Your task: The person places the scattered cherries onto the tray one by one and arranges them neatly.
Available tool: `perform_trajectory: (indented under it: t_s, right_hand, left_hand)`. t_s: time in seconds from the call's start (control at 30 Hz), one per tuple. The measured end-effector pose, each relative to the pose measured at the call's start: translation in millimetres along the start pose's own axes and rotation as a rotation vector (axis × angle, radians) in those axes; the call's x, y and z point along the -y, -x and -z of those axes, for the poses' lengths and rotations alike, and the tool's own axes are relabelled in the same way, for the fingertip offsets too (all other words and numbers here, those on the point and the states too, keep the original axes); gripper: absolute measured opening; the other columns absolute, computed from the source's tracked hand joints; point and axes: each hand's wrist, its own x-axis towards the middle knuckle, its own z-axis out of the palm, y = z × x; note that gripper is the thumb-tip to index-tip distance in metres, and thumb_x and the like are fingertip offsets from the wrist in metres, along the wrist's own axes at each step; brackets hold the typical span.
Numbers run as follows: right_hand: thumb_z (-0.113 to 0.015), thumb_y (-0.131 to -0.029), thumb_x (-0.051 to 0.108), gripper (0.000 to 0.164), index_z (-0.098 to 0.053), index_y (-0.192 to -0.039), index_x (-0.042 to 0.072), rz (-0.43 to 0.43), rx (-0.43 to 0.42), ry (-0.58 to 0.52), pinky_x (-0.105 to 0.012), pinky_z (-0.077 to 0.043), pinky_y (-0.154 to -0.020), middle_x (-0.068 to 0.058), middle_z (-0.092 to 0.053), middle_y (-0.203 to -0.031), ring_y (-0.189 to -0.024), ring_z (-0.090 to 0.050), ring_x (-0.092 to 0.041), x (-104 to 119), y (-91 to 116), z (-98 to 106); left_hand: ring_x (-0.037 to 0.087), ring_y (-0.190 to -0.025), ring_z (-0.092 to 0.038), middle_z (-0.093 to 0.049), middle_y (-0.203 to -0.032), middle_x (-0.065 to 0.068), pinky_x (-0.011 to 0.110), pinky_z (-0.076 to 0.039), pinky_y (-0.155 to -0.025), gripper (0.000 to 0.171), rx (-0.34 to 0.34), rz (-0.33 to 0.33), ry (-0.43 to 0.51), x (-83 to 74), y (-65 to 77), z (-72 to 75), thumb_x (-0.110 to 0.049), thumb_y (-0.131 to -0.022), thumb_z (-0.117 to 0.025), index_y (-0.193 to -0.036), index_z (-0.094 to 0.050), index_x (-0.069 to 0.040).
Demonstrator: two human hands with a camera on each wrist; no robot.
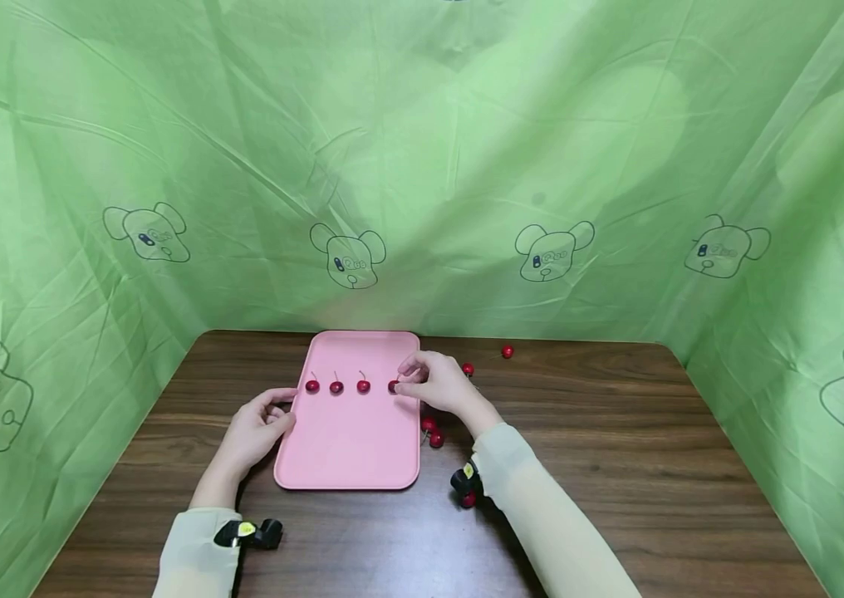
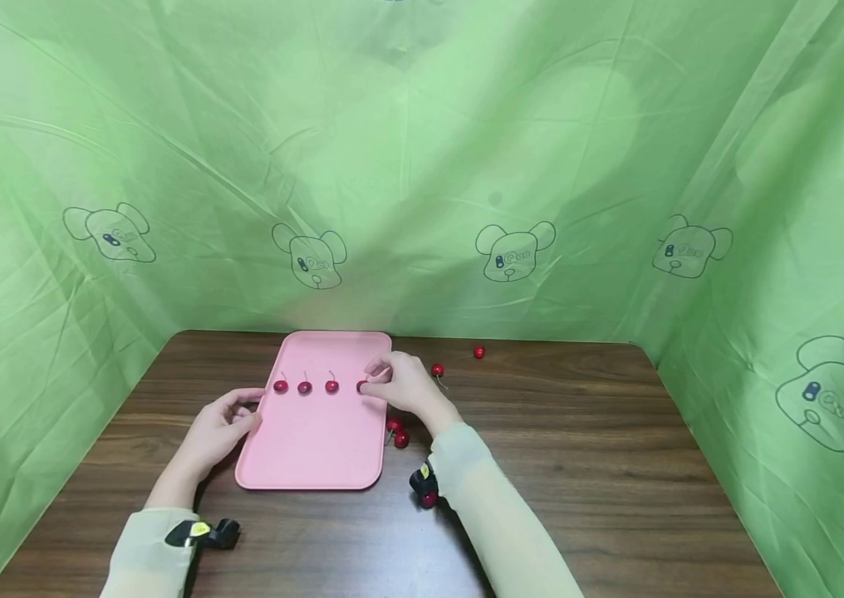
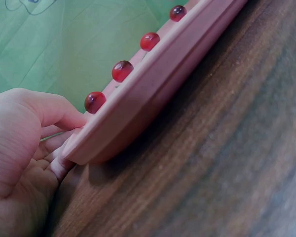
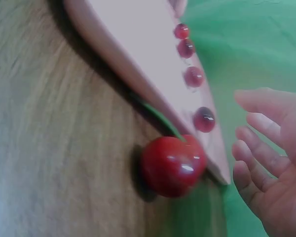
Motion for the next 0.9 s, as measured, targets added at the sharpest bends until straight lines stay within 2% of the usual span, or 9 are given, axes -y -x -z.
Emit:
perform_trajectory:
  t_s: [0.27, 0.43, 0.57, 0.9]
  right_hand:
    - [-0.084, -0.098, 0.023, 0.022, -0.078, -0.113, 0.008, 0.055, -0.036, -0.022, -0.032, -0.054, -0.08, 0.004, -0.073, -0.095, -0.088, -0.066, -0.013, 3.8, 21.3, 18.7]
    - [-0.084, -0.097, 0.02, 0.018, -0.078, -0.112, 0.012, 0.077, -0.041, -0.015, -0.032, -0.055, -0.081, 0.006, -0.074, -0.094, -0.089, -0.068, -0.011, 3.7, 38.0, 31.1]
    - [-0.085, -0.097, 0.019, 0.02, -0.078, -0.113, 0.009, 0.094, -0.051, -0.016, -0.033, -0.057, -0.082, 0.007, -0.075, -0.097, -0.091, -0.07, -0.012, 2.8, 51.9, 41.7]
    - [-0.085, -0.096, 0.018, 0.019, -0.079, -0.112, 0.011, 0.117, -0.145, -0.056, -0.031, -0.058, -0.077, 0.006, -0.076, -0.097, -0.088, -0.071, -0.012, -8.9, 80.3, 56.5]
  left_hand:
    - [0.012, -0.082, -0.062, -0.07, -0.1, 0.012, 0.022, -0.052, -0.071, 0.041, 0.0, -0.008, 0.02, -1.4, 0.8, -0.3, -0.006, -0.1, -0.074, -0.141, -0.069, -0.003]
    - [0.012, -0.081, -0.062, -0.069, -0.099, 0.012, 0.022, -0.052, -0.07, 0.042, 0.001, -0.009, 0.018, -1.5, 1.0, -0.2, -0.005, -0.1, -0.074, -0.141, -0.068, -0.003]
    - [0.012, -0.082, -0.062, -0.069, -0.1, 0.011, 0.022, -0.052, -0.071, 0.041, 0.005, -0.014, 0.003, -0.4, 0.8, -0.9, -0.006, -0.101, -0.073, -0.142, -0.068, -0.002]
    - [0.012, -0.085, -0.061, -0.07, -0.106, 0.012, 0.022, -0.052, -0.071, 0.041, -0.004, -0.01, -0.015, 0.6, 1.0, -1.2, -0.005, -0.101, -0.072, -0.142, -0.067, -0.002]
